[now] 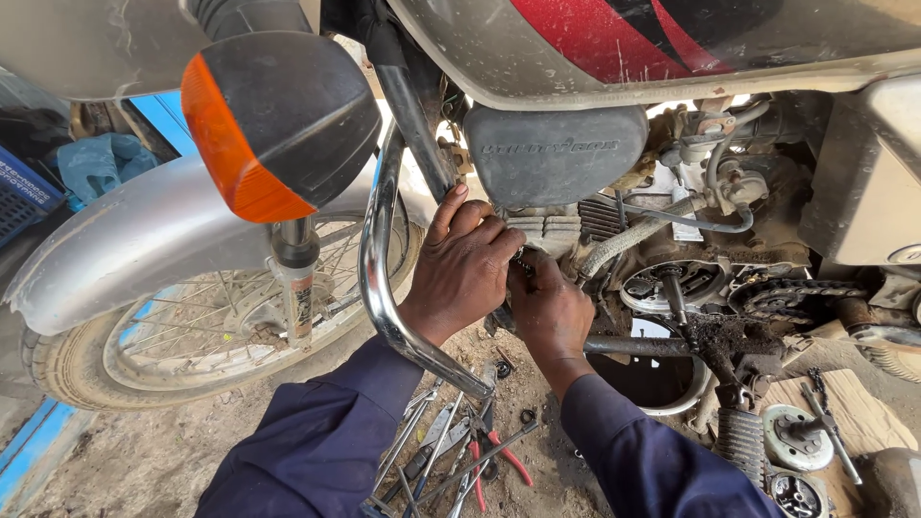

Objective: Repairing and adjusting components inside a motorcycle engine case, including handling a timing chain.

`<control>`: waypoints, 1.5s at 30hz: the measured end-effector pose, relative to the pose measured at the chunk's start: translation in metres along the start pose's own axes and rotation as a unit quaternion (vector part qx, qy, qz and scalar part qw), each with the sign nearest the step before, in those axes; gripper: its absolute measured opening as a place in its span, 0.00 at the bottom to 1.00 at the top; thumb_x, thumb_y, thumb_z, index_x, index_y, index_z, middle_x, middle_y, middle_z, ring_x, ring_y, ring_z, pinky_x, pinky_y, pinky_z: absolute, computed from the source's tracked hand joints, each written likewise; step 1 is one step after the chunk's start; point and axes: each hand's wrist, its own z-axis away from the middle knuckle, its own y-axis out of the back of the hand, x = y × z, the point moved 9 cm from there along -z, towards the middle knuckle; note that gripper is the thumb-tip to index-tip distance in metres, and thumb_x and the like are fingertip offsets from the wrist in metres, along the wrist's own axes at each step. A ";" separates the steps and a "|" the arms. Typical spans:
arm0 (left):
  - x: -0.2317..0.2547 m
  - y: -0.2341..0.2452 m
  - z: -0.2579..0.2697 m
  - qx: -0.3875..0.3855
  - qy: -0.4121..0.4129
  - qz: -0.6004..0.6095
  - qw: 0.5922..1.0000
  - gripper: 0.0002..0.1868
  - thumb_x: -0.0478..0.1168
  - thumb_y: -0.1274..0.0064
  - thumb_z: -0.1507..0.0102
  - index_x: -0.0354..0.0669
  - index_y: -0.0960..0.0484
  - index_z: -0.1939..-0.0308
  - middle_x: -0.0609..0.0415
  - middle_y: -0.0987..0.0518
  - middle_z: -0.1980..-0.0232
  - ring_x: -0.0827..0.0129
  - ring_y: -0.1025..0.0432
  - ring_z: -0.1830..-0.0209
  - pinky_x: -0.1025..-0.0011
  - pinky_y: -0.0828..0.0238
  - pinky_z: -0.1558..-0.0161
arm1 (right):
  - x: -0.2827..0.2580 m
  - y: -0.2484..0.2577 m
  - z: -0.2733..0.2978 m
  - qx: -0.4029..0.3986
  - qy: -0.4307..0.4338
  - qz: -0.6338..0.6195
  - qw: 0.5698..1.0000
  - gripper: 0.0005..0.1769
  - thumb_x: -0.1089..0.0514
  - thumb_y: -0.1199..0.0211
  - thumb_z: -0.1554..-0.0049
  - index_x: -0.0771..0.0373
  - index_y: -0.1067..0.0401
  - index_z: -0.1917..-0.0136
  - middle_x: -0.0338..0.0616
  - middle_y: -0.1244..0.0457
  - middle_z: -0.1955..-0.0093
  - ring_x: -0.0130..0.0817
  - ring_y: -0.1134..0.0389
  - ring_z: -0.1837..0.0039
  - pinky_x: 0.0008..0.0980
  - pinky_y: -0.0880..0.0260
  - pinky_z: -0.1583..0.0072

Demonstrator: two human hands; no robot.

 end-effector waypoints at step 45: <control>0.002 -0.028 0.014 0.021 -0.046 -0.094 0.994 0.04 0.35 0.46 0.40 0.45 0.18 0.62 0.55 0.21 0.61 0.62 0.30 0.47 0.62 0.55 0.24 | 0.037 -0.034 0.027 -0.139 0.083 0.055 0.985 0.21 0.50 0.43 0.39 0.47 0.27 0.32 0.53 0.30 0.64 0.48 0.27 0.65 0.49 0.27 0.59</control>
